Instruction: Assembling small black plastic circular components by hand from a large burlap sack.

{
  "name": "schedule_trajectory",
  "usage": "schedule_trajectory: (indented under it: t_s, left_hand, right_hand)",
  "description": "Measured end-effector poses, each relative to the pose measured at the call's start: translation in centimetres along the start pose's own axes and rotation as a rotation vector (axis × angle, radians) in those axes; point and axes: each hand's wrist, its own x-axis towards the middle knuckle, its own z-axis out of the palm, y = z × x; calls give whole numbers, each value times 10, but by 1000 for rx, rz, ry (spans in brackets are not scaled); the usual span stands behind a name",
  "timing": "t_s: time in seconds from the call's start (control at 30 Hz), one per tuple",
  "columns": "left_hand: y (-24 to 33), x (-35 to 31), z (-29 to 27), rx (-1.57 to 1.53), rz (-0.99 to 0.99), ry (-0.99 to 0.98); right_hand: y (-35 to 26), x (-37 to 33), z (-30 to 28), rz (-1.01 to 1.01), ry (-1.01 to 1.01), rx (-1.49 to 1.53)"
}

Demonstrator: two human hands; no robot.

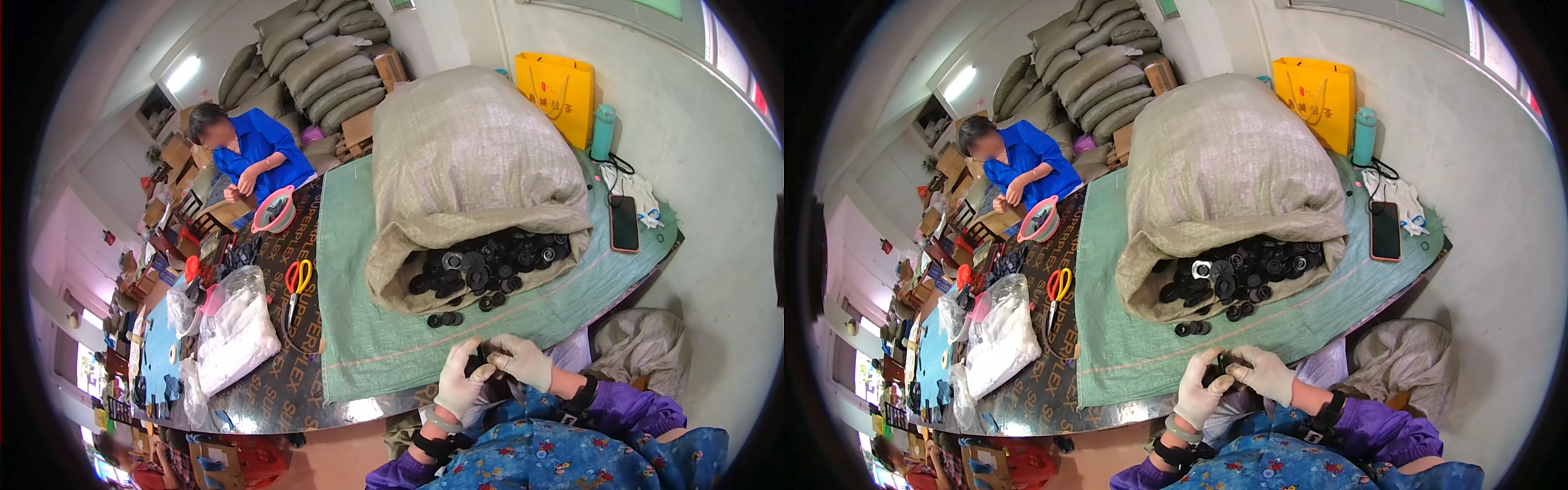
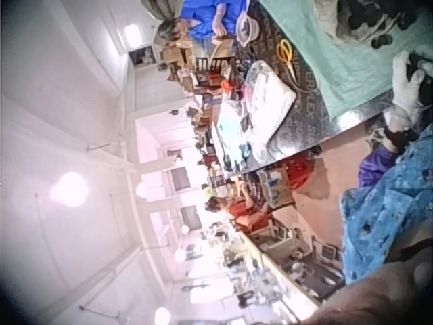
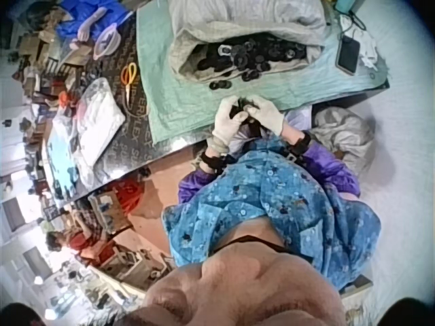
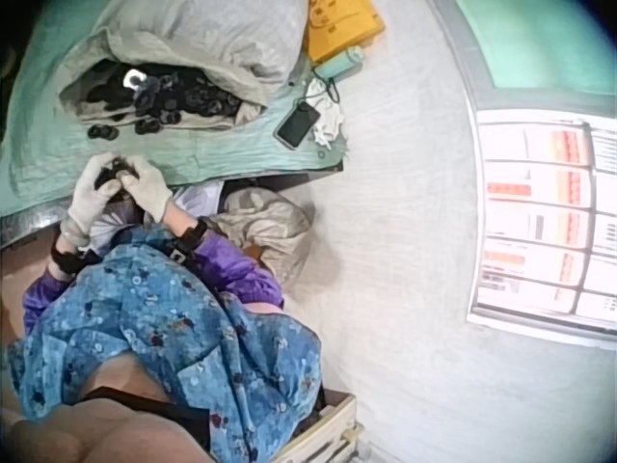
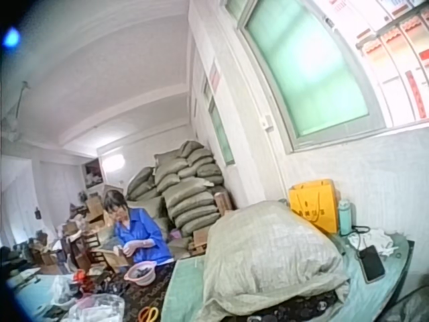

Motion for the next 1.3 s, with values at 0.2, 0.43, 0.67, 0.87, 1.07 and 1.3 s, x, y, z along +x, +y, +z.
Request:
schedule_trajectory:
  t_s: [0.2,0.43,0.67,0.87,1.07,1.3]
  left_hand:
    - [-1,-10,0,-945,-560,-123]
    - [5,3,8,262,271,42]
    - [-8,-10,12,-315,-194,-29]
    - [-3,-10,6,-1033,-612,-107]
    - [-4,-9,11,172,17,-1]
    - [-11,4,-10,-1003,-558,-30]
  right_hand:
    - [-13,-3,1,-538,89,-598]
    - [-6,-8,-4,297,-27,0]
    - [-11,-9,6,-90,165,-401]
    - [-13,-6,10,-446,294,-530]
    - [-1,6,-2,211,-8,-137]
    - [-16,21,5,-139,79,-355]
